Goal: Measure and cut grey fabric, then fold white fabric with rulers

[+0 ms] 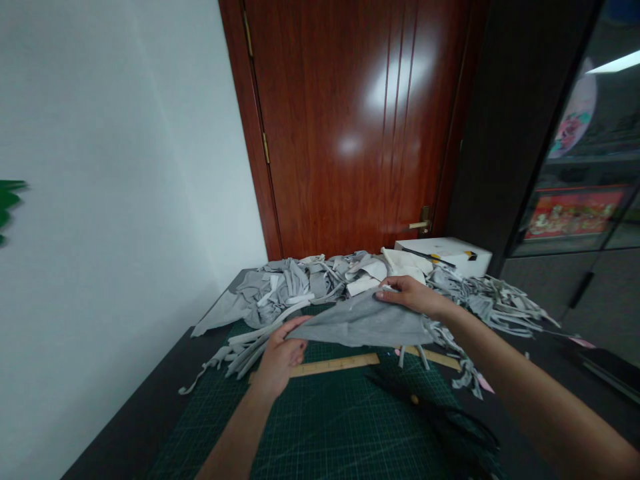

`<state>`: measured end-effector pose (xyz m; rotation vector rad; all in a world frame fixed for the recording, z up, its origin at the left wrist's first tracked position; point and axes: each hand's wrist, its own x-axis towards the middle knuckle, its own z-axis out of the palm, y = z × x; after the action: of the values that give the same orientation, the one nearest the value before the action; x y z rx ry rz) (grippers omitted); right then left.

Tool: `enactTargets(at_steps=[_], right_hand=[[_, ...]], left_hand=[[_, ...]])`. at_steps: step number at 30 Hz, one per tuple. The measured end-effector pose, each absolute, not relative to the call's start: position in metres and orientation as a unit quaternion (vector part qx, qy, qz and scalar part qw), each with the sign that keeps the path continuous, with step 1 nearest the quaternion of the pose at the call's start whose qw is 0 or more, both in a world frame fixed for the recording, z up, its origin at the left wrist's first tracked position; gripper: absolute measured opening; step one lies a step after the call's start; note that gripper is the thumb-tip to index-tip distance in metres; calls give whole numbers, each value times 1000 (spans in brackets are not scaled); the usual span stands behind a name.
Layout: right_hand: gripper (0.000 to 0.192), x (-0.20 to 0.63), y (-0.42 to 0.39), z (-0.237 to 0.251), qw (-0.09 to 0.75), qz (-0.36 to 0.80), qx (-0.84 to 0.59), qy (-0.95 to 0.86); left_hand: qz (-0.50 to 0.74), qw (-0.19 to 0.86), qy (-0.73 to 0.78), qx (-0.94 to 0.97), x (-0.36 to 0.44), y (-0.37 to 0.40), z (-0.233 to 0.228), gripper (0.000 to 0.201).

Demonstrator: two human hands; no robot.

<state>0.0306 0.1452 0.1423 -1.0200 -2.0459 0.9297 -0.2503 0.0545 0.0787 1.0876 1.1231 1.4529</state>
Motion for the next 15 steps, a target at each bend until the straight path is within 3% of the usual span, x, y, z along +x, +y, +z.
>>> enactTargets(at_steps=[3,8,10,13,15], right_hand=[[43,69,163,127,256,250,-519,-776],[35,119,189,106,255,60,-640,-722],[35,125,188,96,255,15,-654,-712],[54,111,168,75,236,-32,-623,-745],[45,88,140,59,212,-44,-566,-795]], left_hand=[[589,457,485,457,-284,62,79,52],[478,345,594,547,-298,53,68,44],[411,292,616,605,-298,48,64,40],[325,248,604,684,-305,37,58,38],[283,260,575,722,-314,26,54,42]])
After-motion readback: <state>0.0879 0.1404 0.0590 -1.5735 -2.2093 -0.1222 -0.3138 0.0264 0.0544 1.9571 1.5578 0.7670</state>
